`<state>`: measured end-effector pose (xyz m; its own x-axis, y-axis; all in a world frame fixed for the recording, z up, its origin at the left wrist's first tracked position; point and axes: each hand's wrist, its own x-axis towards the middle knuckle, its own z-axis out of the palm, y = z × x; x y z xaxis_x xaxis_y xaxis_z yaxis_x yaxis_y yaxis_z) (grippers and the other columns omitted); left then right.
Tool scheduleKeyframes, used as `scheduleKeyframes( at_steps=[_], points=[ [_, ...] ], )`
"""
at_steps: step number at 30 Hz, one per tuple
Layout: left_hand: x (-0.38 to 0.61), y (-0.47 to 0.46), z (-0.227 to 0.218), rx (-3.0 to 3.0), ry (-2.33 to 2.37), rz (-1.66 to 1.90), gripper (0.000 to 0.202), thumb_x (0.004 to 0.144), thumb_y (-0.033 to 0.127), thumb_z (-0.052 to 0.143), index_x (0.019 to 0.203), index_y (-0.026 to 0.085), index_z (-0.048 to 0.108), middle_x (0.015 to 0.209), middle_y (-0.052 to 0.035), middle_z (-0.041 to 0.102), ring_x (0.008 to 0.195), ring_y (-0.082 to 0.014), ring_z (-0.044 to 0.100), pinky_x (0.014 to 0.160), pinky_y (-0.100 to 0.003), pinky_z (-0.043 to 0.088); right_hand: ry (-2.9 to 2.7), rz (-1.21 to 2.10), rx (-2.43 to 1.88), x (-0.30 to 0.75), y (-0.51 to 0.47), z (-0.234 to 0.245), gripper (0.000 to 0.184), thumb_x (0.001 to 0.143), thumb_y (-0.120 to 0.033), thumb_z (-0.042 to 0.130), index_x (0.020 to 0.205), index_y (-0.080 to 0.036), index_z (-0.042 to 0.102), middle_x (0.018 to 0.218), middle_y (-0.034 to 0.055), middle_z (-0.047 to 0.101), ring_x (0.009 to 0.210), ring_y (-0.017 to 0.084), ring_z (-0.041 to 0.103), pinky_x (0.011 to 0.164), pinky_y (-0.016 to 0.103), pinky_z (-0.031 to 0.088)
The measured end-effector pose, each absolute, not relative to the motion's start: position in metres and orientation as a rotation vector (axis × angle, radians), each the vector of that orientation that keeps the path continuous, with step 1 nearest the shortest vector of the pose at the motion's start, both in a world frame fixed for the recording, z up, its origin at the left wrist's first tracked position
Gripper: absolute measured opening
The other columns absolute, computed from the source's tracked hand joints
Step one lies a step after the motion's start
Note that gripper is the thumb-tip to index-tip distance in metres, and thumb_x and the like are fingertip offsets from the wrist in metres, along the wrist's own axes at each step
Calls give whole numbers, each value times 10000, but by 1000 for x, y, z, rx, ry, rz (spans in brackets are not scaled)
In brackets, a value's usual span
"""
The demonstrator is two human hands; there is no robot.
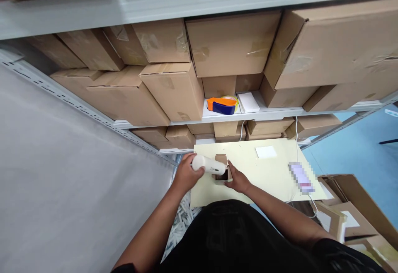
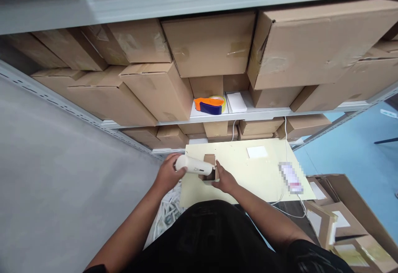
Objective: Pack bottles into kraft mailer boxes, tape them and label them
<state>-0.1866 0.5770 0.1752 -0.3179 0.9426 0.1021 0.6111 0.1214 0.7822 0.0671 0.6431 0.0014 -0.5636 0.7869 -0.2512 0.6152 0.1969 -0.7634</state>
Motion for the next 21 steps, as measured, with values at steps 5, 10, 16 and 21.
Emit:
scheduleKeyframes(
  at_steps=[5,10,16,21],
  points=[
    [-216,558,166,813,1530,1484,403,714,353,656,1067,165,708,1032,-79,716,1010,-281,675,899,-415,556,-2203,1178,-1326,100,643,24,1210,698,-380,862,1673,-250,159,1659,179,353,1529,366,346,1225,561,332],
    [-183,550,144,334,969,1516,483,718,399,719,1127,144,701,986,-102,769,946,-294,714,813,-401,589,-1924,1414,-1194,114,632,71,1016,807,-527,797,1640,-294,263,1646,151,382,1479,351,426,1209,599,340],
    [-125,554,130,150,593,1274,552,846,445,627,1299,131,641,1153,-151,754,986,-302,722,827,-403,587,-1567,1682,-704,73,621,147,895,744,-464,881,1515,-282,465,1529,137,544,1411,317,517,1197,532,381],
    [-101,557,139,223,520,1214,554,949,497,568,1406,185,561,1307,-161,683,1052,-302,700,906,-478,571,-1565,1641,-801,68,631,169,563,760,-469,849,1217,-196,667,1110,105,753,1050,292,708,993,476,563]
  ],
)
